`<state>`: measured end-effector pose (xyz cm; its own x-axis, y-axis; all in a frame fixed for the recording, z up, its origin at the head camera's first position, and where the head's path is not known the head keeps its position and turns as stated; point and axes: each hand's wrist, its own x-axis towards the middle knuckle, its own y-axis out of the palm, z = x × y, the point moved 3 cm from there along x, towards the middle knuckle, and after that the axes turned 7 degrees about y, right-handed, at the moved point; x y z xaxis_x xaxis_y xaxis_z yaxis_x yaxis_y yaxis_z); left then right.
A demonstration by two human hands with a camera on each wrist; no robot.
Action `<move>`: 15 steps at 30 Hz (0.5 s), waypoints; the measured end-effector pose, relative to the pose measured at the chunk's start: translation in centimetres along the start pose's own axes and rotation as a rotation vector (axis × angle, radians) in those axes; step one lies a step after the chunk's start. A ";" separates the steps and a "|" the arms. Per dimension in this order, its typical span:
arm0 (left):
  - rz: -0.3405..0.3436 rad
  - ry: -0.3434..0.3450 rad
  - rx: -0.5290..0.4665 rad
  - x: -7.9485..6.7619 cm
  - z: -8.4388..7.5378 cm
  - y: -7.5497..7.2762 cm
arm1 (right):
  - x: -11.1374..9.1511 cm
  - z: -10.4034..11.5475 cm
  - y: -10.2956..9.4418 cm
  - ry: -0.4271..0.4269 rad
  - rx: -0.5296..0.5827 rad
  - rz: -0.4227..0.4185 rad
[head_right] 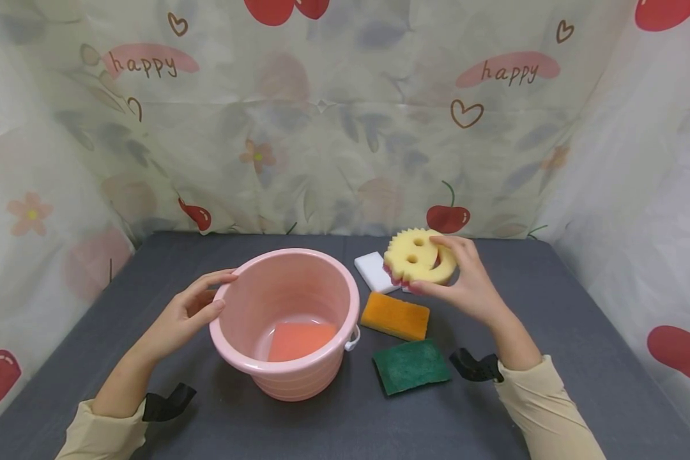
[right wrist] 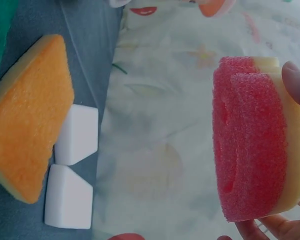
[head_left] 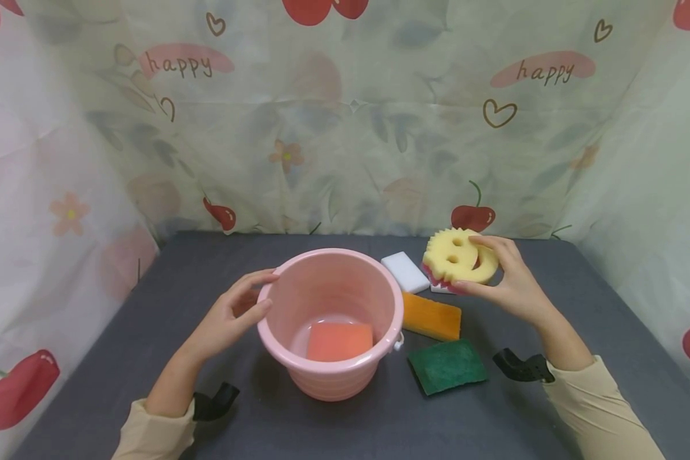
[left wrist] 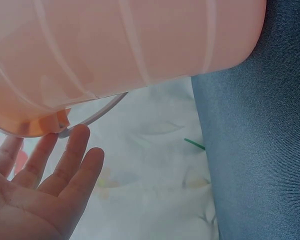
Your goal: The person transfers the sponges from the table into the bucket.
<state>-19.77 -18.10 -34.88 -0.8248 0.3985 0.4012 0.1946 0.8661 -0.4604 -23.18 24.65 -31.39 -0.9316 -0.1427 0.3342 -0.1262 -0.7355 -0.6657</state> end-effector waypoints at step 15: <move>-0.002 -0.005 0.001 0.0 0.0 0.0 | -0.1 2.4 0.2 -0.072 0.025 0.017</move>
<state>-19.82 -18.11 -34.85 -0.8277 0.3954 0.3982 0.1924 0.8665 -0.4605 -22.29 22.93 -29.94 -0.9065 -0.2022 0.3706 -0.1009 -0.7486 -0.6552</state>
